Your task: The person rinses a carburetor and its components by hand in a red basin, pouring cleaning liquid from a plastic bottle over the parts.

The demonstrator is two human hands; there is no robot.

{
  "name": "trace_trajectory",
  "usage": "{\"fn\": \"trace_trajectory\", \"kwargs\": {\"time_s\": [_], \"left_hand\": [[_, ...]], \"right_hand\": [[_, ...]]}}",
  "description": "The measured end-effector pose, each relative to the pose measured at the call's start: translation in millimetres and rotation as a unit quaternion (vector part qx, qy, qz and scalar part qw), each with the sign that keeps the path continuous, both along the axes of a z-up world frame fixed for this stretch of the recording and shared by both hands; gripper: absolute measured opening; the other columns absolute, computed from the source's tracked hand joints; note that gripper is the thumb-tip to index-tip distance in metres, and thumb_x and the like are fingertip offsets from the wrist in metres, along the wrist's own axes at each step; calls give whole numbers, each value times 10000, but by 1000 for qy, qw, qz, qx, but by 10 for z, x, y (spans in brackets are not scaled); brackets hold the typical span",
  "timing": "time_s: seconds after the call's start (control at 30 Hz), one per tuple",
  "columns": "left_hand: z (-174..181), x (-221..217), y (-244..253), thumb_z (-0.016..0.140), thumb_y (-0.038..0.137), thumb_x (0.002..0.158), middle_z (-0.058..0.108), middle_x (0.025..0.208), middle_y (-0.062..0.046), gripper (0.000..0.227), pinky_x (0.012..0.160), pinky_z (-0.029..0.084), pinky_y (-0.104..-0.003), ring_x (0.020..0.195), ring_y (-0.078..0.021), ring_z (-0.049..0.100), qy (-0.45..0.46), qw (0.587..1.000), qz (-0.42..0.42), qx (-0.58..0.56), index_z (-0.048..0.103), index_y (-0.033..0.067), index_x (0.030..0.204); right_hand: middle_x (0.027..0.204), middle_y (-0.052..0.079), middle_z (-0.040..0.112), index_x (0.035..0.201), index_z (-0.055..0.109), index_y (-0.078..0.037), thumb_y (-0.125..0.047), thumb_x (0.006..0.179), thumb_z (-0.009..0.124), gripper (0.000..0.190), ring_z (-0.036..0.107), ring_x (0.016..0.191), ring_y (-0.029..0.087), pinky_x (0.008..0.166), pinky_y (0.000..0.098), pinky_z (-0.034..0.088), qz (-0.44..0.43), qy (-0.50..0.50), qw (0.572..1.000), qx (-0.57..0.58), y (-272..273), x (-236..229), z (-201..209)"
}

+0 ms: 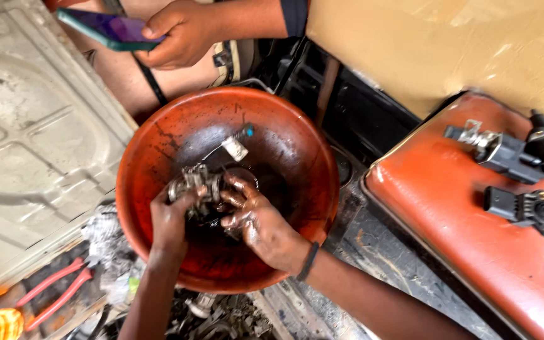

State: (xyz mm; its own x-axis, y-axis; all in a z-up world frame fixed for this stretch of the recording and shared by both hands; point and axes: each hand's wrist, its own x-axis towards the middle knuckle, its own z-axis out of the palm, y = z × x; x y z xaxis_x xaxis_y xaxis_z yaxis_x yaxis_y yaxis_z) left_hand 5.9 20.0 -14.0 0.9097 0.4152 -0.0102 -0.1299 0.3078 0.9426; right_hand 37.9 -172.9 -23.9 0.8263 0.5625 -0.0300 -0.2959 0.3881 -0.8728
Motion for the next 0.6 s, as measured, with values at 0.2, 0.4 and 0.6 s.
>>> {"fn": "trace_trajectory", "kwargs": {"time_s": [0.2, 0.4, 0.6], "left_hand": [[156, -75, -70, 882, 10, 711, 615, 1360, -194, 843, 1045, 468, -370, 1222, -212, 592, -110, 888, 3, 446, 503, -118, 1453], [135, 10, -182, 764, 16, 707, 727, 1067, -112, 743, 853, 556, -402, 918, -196, 682, 33, 994, -6, 102, 601, -24, 1430], [240, -34, -379, 726, 71, 759, 739, 969, -147, 406, 646, 596, -444, 763, -258, 716, 104, 993, 23, -56, 703, -33, 1150]], "right_hand": [[1073, 180, 618, 1044, 533, -14, -76, 1033, 555, 67, 705, 938, 283, 997, 500, 607, 59, 275, 932, 230, -215, 248, -212], [1216, 27, 694, 1563, 418, -152, 62, 843, 602, 773, 664, 923, 213, 892, 497, 570, 51, 117, 989, 71, -146, 36, -66], [1160, 216, 701, 1711, 52, -143, 33, 879, 629, 1028, 684, 1101, 373, 1026, 481, 548, 126, -417, 722, -538, -393, 176, -10]]}}
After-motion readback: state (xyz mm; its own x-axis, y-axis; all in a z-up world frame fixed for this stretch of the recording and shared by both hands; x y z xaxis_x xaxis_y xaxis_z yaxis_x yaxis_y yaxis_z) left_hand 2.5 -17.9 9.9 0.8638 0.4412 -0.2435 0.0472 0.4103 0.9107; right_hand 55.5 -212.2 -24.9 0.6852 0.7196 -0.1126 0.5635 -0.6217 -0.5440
